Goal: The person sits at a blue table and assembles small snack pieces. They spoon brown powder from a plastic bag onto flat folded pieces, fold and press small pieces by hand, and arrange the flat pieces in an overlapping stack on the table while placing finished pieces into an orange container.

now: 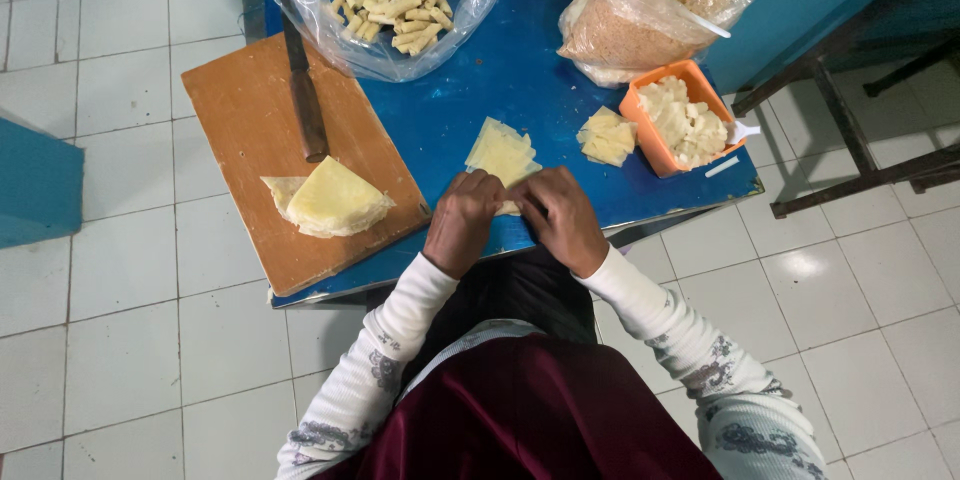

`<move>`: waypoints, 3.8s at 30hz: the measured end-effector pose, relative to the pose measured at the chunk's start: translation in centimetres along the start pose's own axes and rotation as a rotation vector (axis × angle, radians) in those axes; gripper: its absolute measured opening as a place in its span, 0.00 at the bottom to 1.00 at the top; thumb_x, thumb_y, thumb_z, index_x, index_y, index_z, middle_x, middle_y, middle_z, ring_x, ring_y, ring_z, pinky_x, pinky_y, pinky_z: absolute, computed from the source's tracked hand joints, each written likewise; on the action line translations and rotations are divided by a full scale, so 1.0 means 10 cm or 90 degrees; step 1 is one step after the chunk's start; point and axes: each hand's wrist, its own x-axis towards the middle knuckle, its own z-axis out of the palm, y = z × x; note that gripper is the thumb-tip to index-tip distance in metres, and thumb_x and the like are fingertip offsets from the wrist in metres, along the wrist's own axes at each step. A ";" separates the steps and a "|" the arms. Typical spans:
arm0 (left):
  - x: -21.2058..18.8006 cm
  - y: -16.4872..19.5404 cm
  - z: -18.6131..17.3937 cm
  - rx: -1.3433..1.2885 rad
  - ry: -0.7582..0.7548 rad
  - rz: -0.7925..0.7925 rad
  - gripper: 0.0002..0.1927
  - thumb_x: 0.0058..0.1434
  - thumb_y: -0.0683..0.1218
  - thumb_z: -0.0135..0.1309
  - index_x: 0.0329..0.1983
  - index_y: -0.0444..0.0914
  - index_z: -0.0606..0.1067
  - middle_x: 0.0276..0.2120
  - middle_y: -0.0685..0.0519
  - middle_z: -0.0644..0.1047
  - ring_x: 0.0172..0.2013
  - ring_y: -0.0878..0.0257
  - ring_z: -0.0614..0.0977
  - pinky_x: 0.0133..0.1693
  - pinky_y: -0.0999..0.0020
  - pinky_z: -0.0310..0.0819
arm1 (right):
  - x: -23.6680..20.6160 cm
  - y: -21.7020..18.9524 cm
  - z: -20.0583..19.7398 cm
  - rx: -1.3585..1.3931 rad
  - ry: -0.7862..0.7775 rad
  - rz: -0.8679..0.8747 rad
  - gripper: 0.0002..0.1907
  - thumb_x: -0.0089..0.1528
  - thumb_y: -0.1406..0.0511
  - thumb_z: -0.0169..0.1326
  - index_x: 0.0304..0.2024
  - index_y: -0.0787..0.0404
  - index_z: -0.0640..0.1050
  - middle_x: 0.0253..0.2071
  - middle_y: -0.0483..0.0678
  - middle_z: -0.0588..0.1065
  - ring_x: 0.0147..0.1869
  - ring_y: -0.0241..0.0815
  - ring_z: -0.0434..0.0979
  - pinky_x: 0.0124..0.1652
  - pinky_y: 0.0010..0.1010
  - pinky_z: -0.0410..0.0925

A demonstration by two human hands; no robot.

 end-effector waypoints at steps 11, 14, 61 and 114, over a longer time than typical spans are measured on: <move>-0.04 0.06 -0.13 -0.030 -0.026 0.092 0.07 0.56 0.32 0.53 0.36 0.32 0.72 0.40 0.45 0.72 0.44 0.46 0.79 0.42 0.58 0.75 | -0.02 -0.07 -0.10 -0.069 -0.035 -0.082 0.08 0.60 0.67 0.62 0.41 0.62 0.81 0.41 0.49 0.77 0.46 0.51 0.73 0.45 0.39 0.68; -0.04 0.08 -0.11 -0.070 -0.034 0.031 0.06 0.55 0.34 0.56 0.35 0.31 0.72 0.39 0.44 0.72 0.42 0.46 0.79 0.39 0.57 0.74 | 0.03 -0.05 -0.10 -0.070 -0.050 -0.083 0.07 0.61 0.68 0.61 0.41 0.62 0.80 0.40 0.50 0.76 0.45 0.52 0.73 0.45 0.40 0.68; -0.27 0.13 -0.05 0.055 -0.003 -0.020 0.11 0.58 0.29 0.50 0.43 0.31 0.75 0.51 0.43 0.72 0.46 0.45 0.83 0.42 0.58 0.80 | 0.06 0.00 0.00 -0.108 -0.023 -0.113 0.05 0.63 0.70 0.61 0.40 0.65 0.80 0.38 0.51 0.72 0.43 0.51 0.70 0.42 0.39 0.66; -0.48 0.20 0.05 0.199 -0.013 0.010 0.25 0.55 0.33 0.53 0.57 0.38 0.77 0.56 0.44 0.72 0.58 0.48 0.73 0.53 0.58 0.76 | 1.45 0.08 -0.92 0.053 0.241 -0.154 0.15 0.79 0.63 0.52 0.69 0.52 0.75 0.57 0.47 0.77 0.60 0.39 0.81 0.59 0.29 0.77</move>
